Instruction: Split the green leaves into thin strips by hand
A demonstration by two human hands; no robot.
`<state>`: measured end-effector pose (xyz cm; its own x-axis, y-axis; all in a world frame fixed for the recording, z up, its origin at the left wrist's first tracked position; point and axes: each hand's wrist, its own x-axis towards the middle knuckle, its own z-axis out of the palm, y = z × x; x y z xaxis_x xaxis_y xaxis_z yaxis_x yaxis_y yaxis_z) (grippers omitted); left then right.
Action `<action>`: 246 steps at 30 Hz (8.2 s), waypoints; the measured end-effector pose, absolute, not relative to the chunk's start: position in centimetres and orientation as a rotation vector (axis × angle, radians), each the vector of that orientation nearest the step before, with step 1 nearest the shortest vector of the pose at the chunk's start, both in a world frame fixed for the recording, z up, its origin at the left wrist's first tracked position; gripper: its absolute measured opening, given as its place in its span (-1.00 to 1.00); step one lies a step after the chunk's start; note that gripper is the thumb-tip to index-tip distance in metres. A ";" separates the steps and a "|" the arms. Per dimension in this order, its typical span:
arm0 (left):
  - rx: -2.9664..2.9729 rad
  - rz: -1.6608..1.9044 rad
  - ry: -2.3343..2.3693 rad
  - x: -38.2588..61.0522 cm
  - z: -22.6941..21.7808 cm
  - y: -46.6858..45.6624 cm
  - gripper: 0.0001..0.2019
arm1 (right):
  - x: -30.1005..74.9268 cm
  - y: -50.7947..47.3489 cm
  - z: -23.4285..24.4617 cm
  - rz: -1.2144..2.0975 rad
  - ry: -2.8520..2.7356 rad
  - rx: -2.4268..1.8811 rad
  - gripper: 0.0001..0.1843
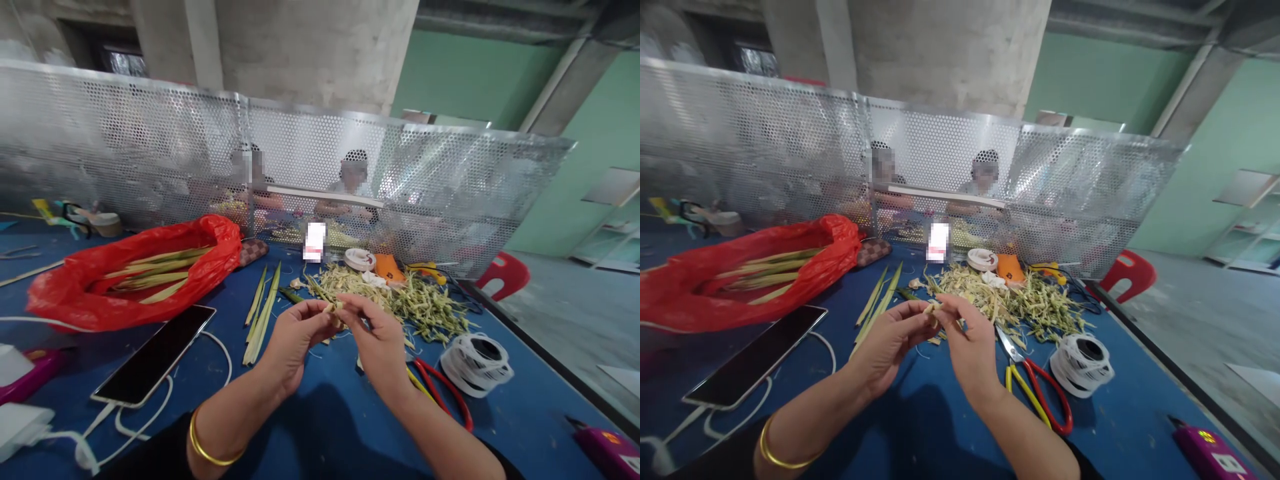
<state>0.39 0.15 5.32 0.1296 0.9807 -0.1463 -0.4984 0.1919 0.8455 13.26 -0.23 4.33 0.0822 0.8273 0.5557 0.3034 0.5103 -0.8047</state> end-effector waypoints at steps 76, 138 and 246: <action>1.451 1.091 0.977 -0.1 4.5 1.4 -0.83 | 14.2 0.9 4.1 0.509 -1.661 -1.329 -0.85; 0.715 1.039 0.764 -0.6 4.5 1.2 -0.83 | 15.3 0.8 5.0 1.220 -1.517 -0.964 -0.80; 0.618 1.267 0.892 0.2 4.1 0.6 -0.74 | 12.6 -0.7 2.9 0.198 -1.689 -1.149 -0.88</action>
